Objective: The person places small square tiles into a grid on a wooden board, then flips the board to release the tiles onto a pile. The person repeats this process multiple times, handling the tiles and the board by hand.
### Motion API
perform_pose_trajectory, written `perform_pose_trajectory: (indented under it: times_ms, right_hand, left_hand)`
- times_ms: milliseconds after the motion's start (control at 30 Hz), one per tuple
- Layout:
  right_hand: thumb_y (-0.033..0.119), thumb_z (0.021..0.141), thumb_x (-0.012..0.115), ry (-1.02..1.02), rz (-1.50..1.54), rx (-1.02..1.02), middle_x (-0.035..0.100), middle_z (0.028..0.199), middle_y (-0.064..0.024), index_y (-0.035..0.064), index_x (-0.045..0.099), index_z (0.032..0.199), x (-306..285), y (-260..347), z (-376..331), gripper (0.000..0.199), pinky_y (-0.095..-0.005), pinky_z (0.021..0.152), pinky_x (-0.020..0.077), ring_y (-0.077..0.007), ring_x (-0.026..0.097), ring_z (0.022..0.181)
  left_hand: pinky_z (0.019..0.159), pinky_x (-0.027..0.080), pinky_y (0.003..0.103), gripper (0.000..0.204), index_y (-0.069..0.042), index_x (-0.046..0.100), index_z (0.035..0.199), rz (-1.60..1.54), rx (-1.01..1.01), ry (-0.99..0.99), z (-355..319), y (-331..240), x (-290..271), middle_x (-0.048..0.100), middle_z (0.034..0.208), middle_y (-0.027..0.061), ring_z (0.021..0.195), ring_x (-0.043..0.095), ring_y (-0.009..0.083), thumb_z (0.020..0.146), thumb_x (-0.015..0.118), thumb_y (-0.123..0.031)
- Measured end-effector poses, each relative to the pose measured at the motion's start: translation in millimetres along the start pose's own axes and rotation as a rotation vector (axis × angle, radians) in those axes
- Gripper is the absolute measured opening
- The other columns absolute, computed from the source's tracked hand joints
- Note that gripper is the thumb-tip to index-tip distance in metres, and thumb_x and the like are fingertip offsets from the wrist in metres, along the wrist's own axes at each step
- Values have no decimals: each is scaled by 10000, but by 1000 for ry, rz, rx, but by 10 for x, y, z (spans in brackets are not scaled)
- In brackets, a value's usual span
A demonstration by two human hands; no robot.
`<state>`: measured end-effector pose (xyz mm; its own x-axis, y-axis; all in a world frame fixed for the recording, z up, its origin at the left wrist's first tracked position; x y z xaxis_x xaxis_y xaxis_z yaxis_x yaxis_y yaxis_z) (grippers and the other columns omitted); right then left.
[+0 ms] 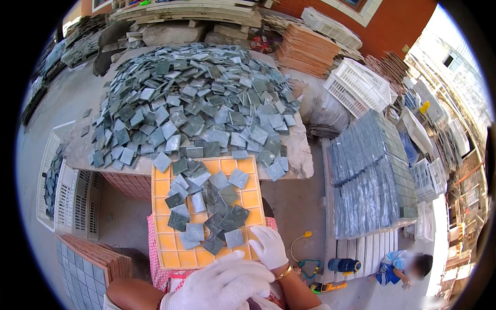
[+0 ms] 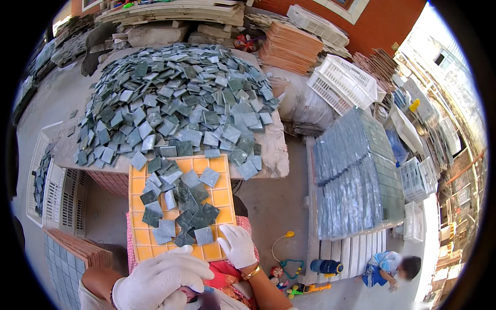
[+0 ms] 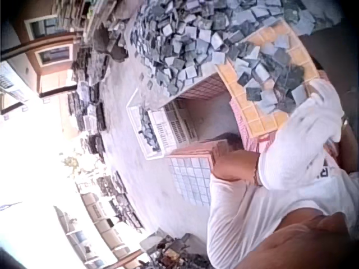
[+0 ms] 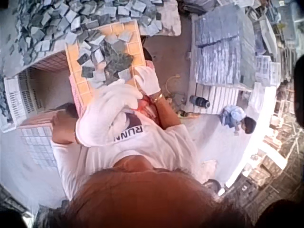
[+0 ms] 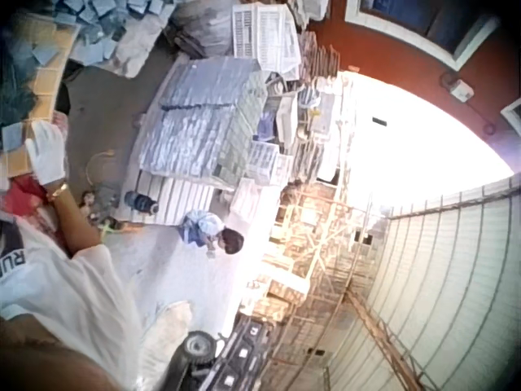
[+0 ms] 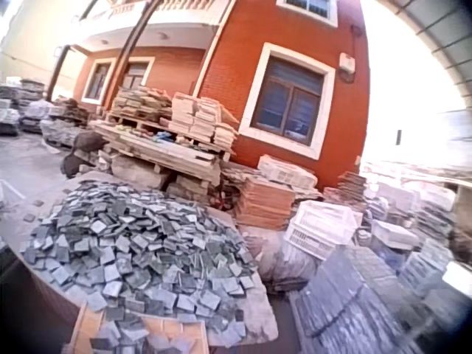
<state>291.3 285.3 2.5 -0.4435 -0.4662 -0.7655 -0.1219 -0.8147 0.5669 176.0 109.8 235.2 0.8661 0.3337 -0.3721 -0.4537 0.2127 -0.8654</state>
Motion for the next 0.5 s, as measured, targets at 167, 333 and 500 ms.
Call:
perform_pose_trajectory:
  times_ms: [167, 333, 500]
  right_hand:
    - [172, 770, 691, -62, -33, 4, 610, 1103, -84, 78, 605, 1141, 112, -39, -39, 393, -424, 907, 438, -288, 563, 1022]
    - [175, 775, 690, -69, -9, 8, 585, 1115, -81, 72, 602, 1119, 205, -55, -64, 370, -419, 926, 418, -284, 540, 1047]
    - [176, 784, 681, -73, 50, 4, 571, 1104, -85, 74, 597, 1108, 195, -23, -19, 350, -420, 918, 416, -292, 537, 1045]
  left_hand:
    - [848, 483, 371, 243, 3, 545, 935, -200, 119, -171, 385, -217, 280, 607, 1041, 202, 946, 608, 362, 711, 548, 97]
    - [864, 469, 359, 297, 0, 535, 955, -460, -14, -172, 316, -252, 521, 584, 1082, 222, 1008, 593, 330, 681, 642, 40]
    - [946, 422, 370, 392, -13, 492, 1034, -765, -63, 37, 289, -55, 440, 535, 1191, 227, 1121, 544, 290, 758, 727, -163]
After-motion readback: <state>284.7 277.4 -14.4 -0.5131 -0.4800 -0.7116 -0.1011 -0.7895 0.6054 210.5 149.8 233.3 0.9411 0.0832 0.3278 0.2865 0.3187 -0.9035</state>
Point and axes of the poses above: each hand's wrist, its own z-axis towards the middle knuckle, its own x-axis out of the palm, y = z × x, the point moved 2 cm from there along z, towards the middle knuckle
